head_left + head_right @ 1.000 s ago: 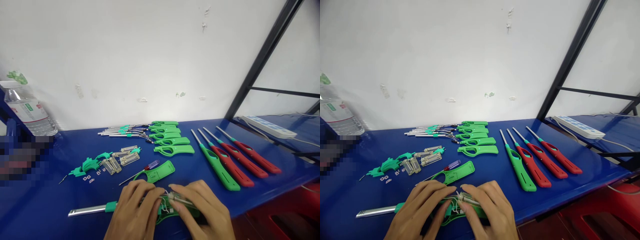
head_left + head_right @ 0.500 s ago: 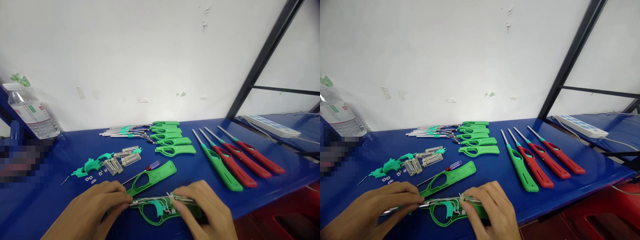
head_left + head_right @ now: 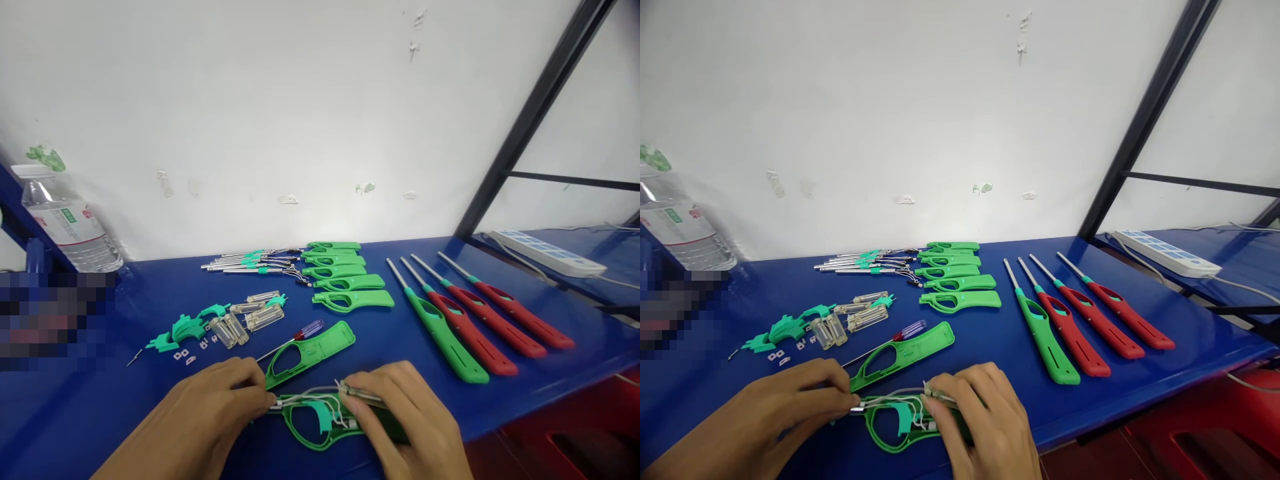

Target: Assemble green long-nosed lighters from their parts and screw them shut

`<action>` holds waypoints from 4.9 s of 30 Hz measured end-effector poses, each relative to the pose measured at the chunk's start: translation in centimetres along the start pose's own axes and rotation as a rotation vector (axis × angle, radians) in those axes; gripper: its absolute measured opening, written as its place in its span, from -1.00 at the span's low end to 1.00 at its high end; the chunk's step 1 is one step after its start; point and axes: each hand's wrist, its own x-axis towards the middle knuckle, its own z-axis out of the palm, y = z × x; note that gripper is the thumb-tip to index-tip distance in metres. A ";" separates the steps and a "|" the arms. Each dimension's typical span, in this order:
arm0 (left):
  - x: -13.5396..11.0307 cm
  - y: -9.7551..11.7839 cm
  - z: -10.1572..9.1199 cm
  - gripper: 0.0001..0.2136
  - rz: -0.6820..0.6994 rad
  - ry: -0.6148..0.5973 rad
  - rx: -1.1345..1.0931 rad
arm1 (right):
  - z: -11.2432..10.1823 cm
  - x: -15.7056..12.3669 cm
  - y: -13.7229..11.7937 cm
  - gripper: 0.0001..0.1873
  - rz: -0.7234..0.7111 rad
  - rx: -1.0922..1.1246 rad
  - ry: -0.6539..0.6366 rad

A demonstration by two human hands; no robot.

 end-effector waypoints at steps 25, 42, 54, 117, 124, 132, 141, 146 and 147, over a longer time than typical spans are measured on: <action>0.3 1.1 3.2 -0.68 0.105 0.047 0.306 | 0.1 -0.1 0.3 -0.90 -0.008 -0.055 -0.029; 0.6 1.5 3.5 -0.70 0.097 0.012 0.192 | -0.9 0.8 -0.8 -0.91 0.023 0.112 0.096; 0.7 1.3 3.3 -0.66 0.125 -0.014 0.223 | -0.7 0.2 0.0 -0.90 -0.077 0.021 0.025; 0.9 2.3 3.4 -0.58 0.031 -0.109 0.266 | -1.1 1.6 -0.5 -0.81 -0.127 0.067 0.072; 0.9 2.3 3.3 -0.59 0.027 -0.123 0.258 | -1.0 0.2 -0.4 -0.86 0.040 0.115 0.036; 0.6 2.4 3.1 -0.57 0.073 -0.012 0.231 | -0.6 0.2 -0.4 -0.93 0.108 0.053 0.099; 0.8 2.0 3.2 -0.51 0.118 -0.040 0.208 | -0.3 0.1 -0.3 -0.74 0.197 -0.050 0.057; 0.6 2.2 3.3 -0.47 0.128 -0.046 0.183 | -0.4 0.0 0.0 -0.72 0.180 -0.053 0.018; 0.6 2.4 3.3 -0.44 0.131 -0.043 0.193 | -0.5 0.0 0.1 -0.73 0.168 -0.050 0.008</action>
